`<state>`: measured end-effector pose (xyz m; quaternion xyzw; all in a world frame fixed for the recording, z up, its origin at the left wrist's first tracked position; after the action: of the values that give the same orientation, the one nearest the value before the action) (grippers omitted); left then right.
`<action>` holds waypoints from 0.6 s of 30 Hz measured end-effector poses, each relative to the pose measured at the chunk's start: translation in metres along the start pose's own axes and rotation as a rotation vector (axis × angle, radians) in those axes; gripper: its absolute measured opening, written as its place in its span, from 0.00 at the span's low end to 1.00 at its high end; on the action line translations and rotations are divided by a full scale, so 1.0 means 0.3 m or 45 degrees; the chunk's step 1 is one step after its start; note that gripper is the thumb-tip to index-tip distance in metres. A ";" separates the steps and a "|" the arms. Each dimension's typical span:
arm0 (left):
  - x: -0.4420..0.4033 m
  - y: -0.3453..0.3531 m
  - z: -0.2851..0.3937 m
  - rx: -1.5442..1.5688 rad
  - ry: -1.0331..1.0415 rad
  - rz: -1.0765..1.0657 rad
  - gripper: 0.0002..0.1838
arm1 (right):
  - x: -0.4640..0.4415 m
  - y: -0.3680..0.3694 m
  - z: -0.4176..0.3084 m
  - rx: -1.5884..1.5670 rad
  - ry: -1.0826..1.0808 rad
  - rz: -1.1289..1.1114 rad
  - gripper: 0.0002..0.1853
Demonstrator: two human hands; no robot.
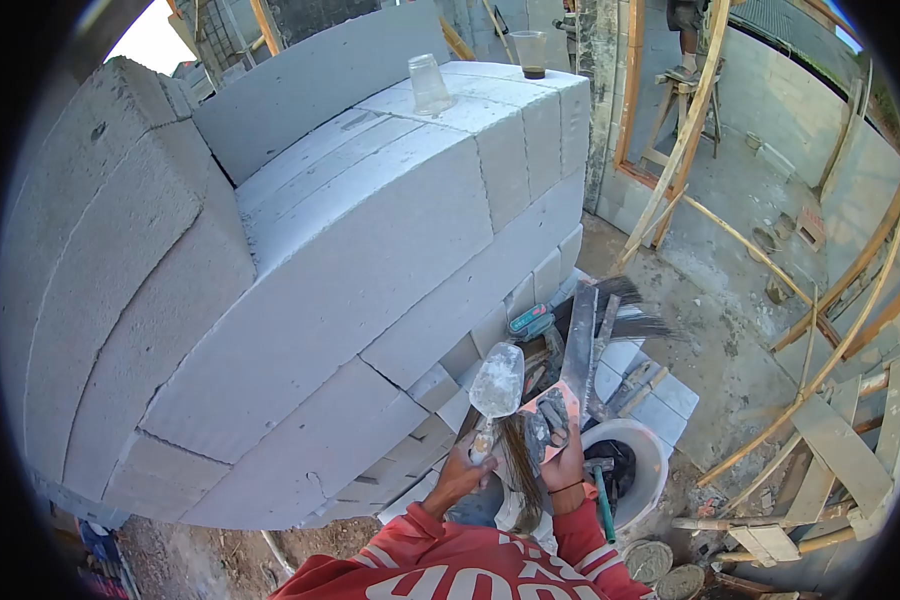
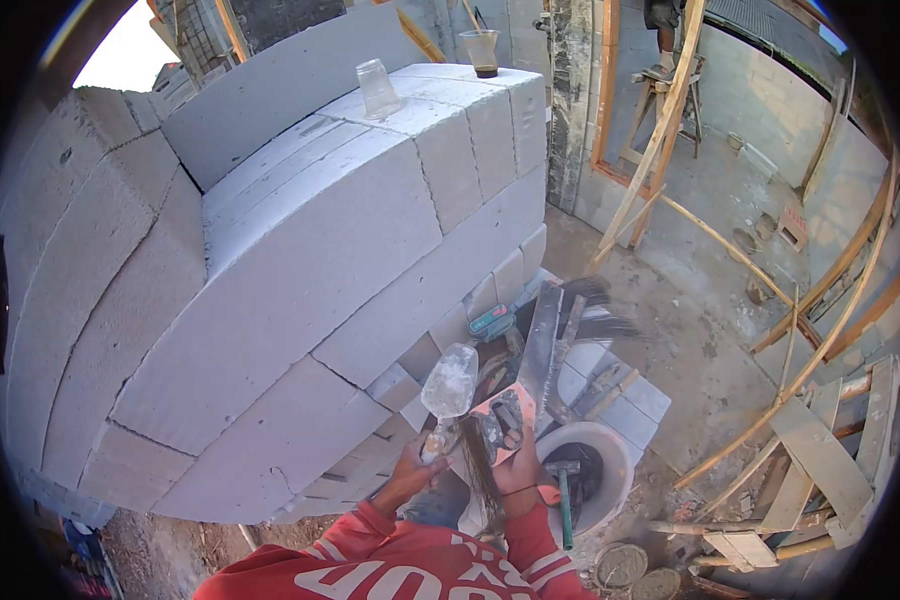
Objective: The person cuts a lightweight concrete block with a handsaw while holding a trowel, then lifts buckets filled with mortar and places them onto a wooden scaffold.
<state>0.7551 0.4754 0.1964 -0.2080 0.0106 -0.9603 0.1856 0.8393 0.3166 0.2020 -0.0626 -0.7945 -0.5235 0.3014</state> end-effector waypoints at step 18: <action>0.051 0.042 0.068 0.289 0.106 0.039 0.14 | 0.147 -0.245 -0.209 0.387 -0.453 0.381 0.05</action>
<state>0.7550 0.4592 0.2200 -0.1454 -0.0873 -0.9601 0.2222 0.7989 0.2197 0.1845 -0.2242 -0.8862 -0.3287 0.2372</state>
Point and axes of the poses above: each hand's wrist, its own x-axis away from the middle knuckle, its own y-axis out of the palm, z = x × y, the point moved 10 cm from there along -x, towards the middle knuckle, and after that the axes turned 12 degrees about z, right-handed, at the moved point
